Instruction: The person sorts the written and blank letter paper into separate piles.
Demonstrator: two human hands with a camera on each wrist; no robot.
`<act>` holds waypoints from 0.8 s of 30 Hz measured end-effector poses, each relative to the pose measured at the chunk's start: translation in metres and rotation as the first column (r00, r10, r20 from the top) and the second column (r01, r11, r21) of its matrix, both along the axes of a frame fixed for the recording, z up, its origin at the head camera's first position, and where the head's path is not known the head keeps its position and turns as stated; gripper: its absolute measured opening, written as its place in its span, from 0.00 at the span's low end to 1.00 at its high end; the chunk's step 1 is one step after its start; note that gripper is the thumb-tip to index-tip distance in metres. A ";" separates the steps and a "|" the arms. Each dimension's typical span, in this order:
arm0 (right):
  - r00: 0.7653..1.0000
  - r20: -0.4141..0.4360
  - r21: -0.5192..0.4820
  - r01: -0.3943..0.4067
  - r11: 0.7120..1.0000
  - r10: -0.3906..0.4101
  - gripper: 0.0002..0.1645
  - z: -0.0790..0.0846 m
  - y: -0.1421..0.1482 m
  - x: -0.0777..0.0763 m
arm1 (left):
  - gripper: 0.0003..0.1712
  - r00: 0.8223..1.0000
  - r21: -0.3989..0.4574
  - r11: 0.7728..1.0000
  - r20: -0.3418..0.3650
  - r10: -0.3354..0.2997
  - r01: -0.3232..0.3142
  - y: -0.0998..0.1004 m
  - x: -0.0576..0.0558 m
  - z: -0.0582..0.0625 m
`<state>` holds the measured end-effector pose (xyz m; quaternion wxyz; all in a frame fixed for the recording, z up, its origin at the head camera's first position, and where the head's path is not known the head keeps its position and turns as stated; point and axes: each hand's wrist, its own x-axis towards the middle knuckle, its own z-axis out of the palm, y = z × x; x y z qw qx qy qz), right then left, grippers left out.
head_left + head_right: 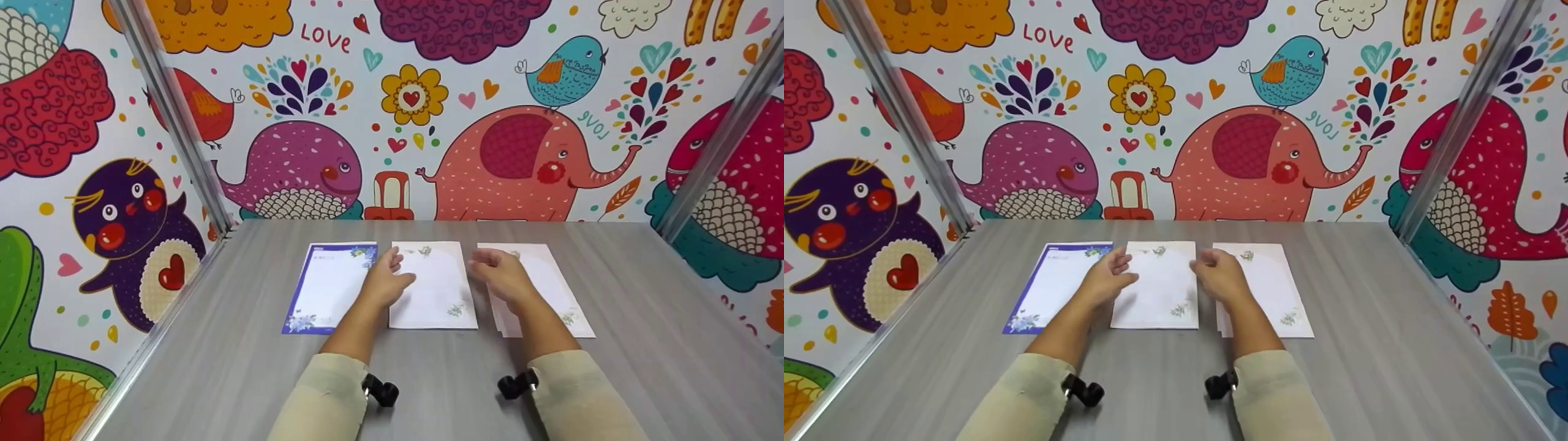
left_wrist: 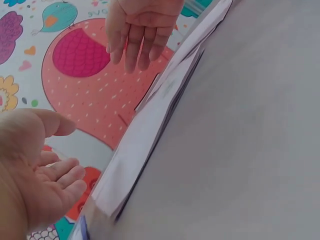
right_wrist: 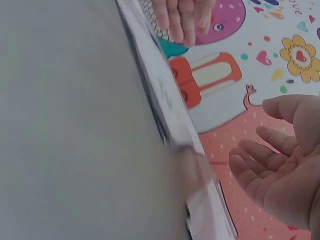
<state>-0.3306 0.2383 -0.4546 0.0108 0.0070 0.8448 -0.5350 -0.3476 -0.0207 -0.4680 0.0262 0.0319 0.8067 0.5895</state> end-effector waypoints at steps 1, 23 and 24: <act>1.000 0.000 -0.002 -0.001 1.000 0.001 0.33 0.000 -0.003 -0.001 | 0.45 1.000 0.006 1.000 0.012 0.005 -0.005 -0.003 -0.001 0.000; 0.982 0.112 0.234 -0.173 0.957 0.150 0.44 -0.019 -0.013 0.000 | 0.59 0.978 -0.228 0.964 0.183 -0.097 0.139 -0.022 0.003 -0.006; 0.981 0.106 0.252 -0.186 0.950 0.164 0.44 -0.020 -0.014 0.000 | 0.60 0.976 -0.263 0.950 0.184 -0.119 0.166 -0.022 0.004 -0.006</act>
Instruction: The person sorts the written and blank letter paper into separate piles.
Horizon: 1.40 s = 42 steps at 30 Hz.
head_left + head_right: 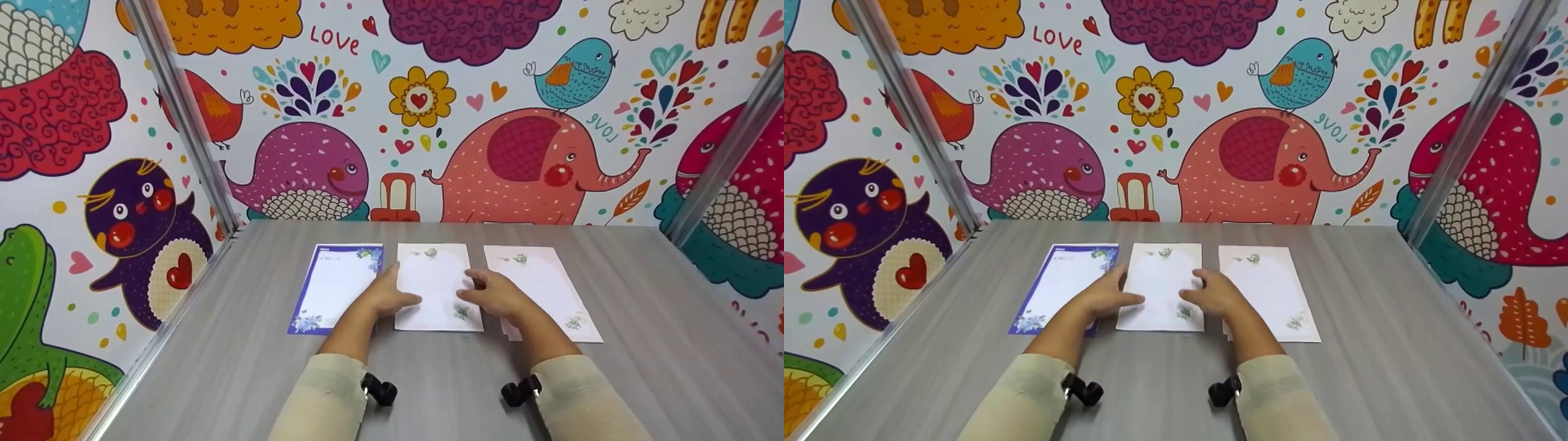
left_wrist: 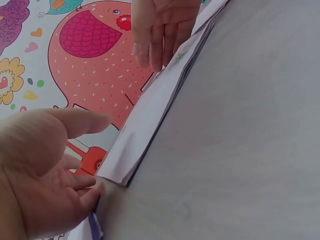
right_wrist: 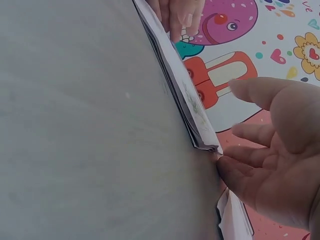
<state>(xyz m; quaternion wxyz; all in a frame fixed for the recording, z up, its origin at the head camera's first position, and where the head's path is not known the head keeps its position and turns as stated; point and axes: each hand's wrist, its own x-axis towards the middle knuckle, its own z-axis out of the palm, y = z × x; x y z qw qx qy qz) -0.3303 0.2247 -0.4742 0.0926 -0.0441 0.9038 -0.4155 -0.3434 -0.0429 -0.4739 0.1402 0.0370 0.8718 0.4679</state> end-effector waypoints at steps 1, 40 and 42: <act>1.000 -0.009 0.017 -0.016 1.000 0.016 0.44 0.000 -0.001 0.001 | 0.60 0.999 -0.038 0.999 -0.009 -0.034 0.034 0.000 0.001 0.000; 0.984 -0.150 0.132 0.116 0.984 -0.096 0.28 0.005 -0.017 0.003 | 0.29 0.978 -0.283 0.957 -0.206 0.000 -0.059 0.017 0.002 0.001; 0.981 -0.128 0.116 0.161 0.980 -0.146 0.29 0.007 -0.017 0.003 | 0.26 0.968 -0.278 0.957 -0.249 0.013 -0.084 0.017 0.002 0.001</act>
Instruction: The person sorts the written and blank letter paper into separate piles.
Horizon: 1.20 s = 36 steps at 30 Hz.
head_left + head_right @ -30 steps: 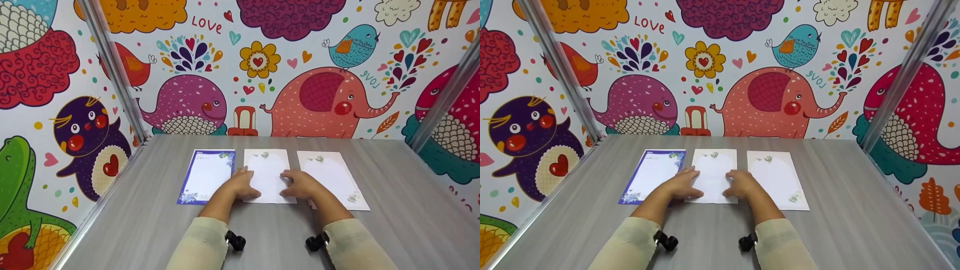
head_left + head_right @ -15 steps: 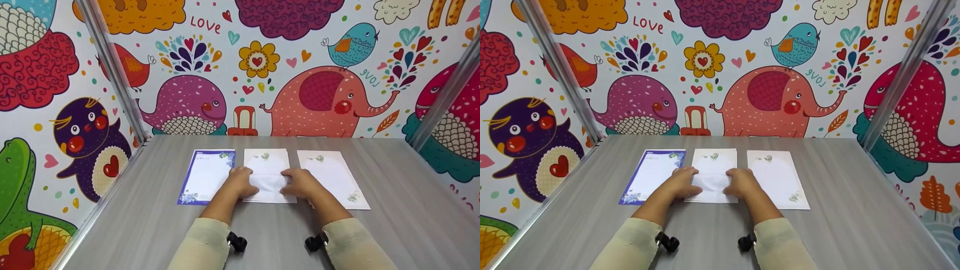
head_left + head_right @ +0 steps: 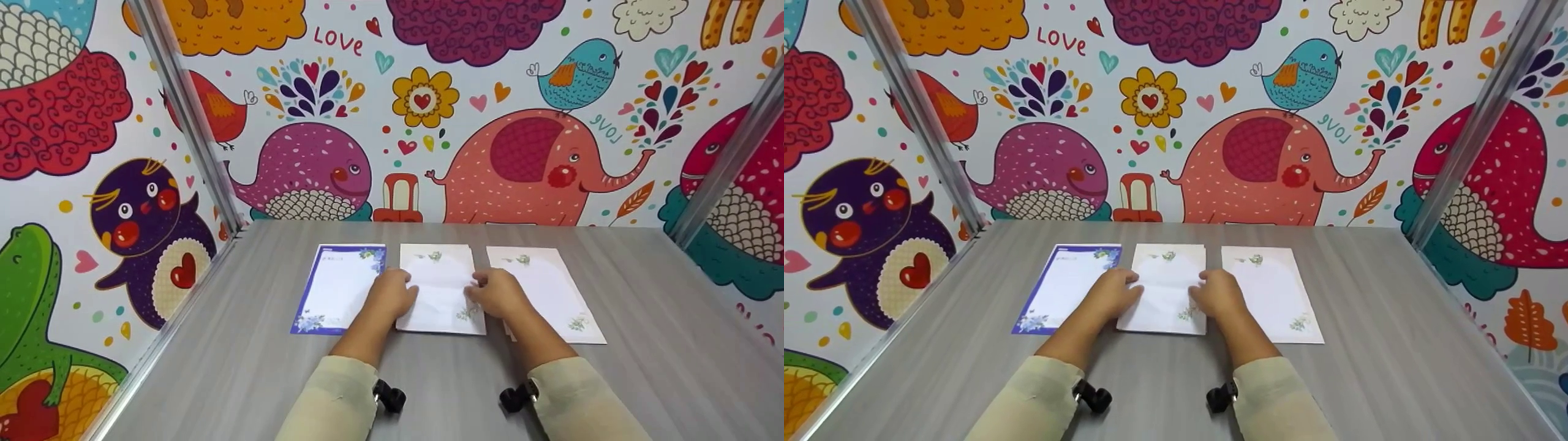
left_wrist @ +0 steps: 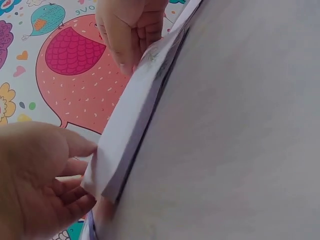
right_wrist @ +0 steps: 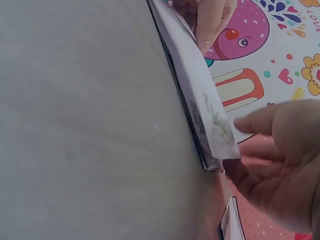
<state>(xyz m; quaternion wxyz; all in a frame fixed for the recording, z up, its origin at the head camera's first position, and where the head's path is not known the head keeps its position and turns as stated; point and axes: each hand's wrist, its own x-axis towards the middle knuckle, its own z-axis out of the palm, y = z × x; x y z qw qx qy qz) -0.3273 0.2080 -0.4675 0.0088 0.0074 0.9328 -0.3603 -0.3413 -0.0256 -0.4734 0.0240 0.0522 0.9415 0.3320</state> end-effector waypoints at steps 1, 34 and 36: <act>1.000 0.012 -0.010 0.022 1.000 -0.022 0.29 0.001 0.000 0.000 | 0.25 1.000 -0.003 1.000 -0.024 0.005 -0.005 0.000 0.000 -0.001; 0.994 0.005 -0.183 0.109 0.977 -0.110 0.33 0.008 0.050 0.005 | 0.34 0.994 0.296 0.955 -0.107 0.039 -0.006 0.029 0.010 0.001; 0.992 0.027 -0.193 0.122 0.974 -0.119 0.33 0.010 0.060 0.007 | 0.35 0.993 0.308 0.951 -0.117 0.015 0.022 0.037 0.013 0.000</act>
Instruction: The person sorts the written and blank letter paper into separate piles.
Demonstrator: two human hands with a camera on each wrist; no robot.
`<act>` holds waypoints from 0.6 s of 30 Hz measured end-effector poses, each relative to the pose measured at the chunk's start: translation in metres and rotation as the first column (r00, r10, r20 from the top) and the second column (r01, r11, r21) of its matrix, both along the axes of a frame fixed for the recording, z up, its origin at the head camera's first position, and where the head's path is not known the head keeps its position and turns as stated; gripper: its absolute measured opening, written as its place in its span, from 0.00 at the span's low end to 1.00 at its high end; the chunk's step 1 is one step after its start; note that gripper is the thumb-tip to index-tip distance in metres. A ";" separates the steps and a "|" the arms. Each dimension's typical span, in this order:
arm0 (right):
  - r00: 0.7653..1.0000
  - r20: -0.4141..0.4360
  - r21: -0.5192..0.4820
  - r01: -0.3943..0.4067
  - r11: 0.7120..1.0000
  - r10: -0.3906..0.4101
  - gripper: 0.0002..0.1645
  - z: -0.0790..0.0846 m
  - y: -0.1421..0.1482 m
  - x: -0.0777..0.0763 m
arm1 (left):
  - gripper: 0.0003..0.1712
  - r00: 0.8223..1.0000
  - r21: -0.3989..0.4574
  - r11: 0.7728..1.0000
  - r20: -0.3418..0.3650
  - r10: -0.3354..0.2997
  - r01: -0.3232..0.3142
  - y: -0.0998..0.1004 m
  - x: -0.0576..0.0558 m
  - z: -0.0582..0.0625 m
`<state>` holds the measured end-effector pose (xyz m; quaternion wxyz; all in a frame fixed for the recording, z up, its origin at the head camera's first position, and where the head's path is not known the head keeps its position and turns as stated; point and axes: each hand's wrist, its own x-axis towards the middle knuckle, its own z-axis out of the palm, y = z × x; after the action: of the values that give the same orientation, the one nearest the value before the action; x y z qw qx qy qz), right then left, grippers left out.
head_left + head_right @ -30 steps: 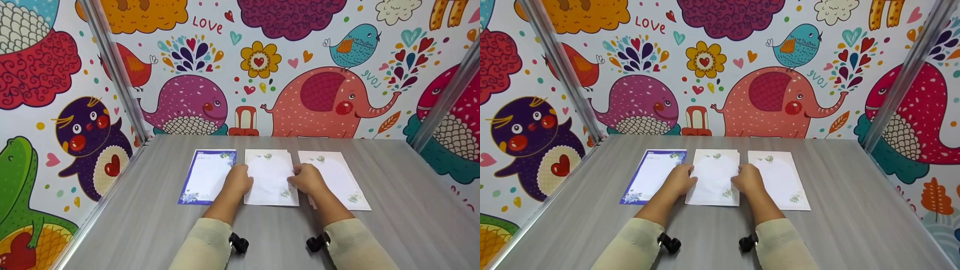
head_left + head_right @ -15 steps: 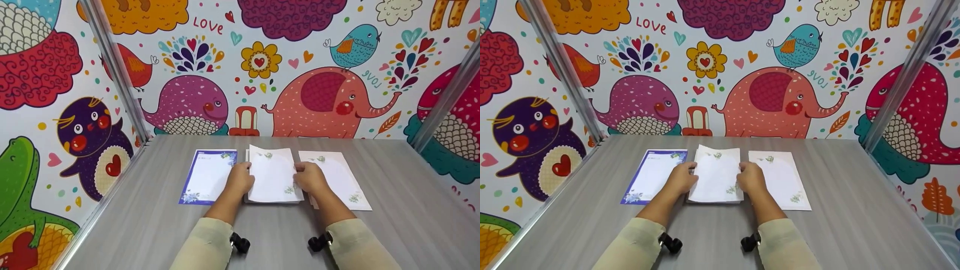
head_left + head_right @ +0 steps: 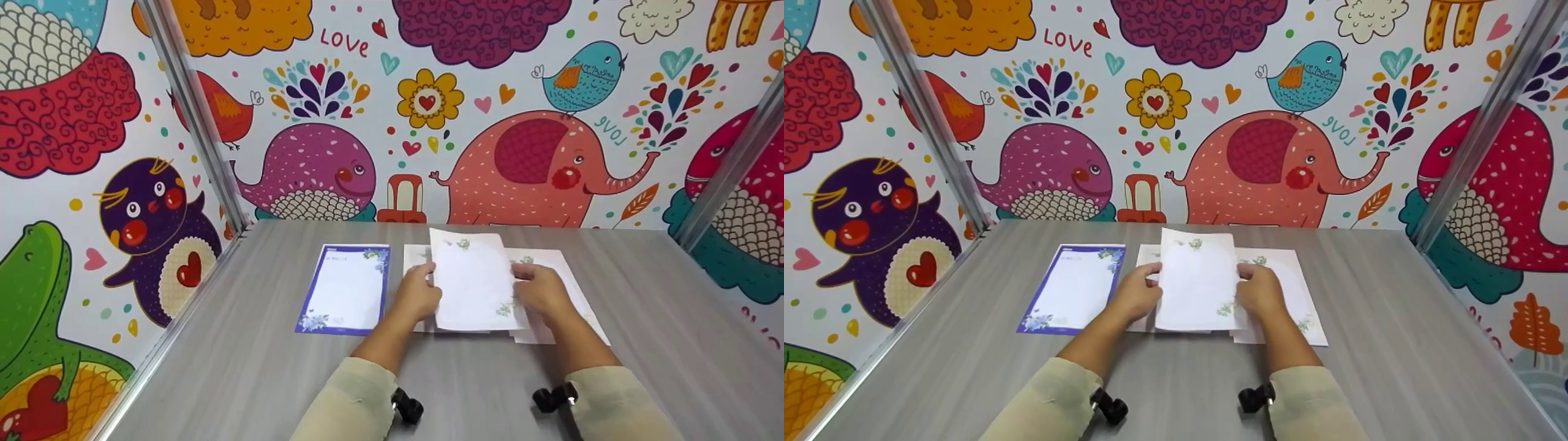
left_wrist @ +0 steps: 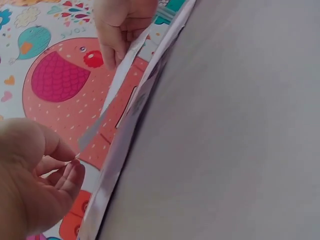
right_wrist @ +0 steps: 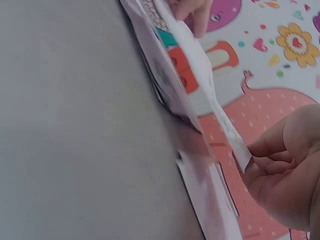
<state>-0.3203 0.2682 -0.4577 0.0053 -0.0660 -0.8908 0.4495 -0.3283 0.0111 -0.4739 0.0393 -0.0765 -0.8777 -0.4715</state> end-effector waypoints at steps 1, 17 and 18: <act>1.000 0.013 -0.008 0.003 1.000 -0.003 0.33 0.001 0.005 0.001 | 0.35 1.000 0.007 1.000 -0.001 -0.011 0.011 0.004 0.001 -0.001; 0.983 0.179 -0.123 0.053 0.991 -0.031 0.34 0.006 0.085 0.023 | 0.39 0.995 0.097 0.992 0.040 -0.090 0.086 0.076 0.018 -0.001; 0.983 0.181 -0.125 0.056 0.991 -0.032 0.35 0.007 0.090 0.024 | 0.39 0.995 0.108 0.991 0.043 -0.088 0.083 0.081 0.020 0.000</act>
<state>-0.2963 0.3578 -0.4508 -0.0688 -0.1258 -0.8549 0.4985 -0.3086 0.0918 -0.4739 0.0023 -0.1005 -0.8481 -0.5203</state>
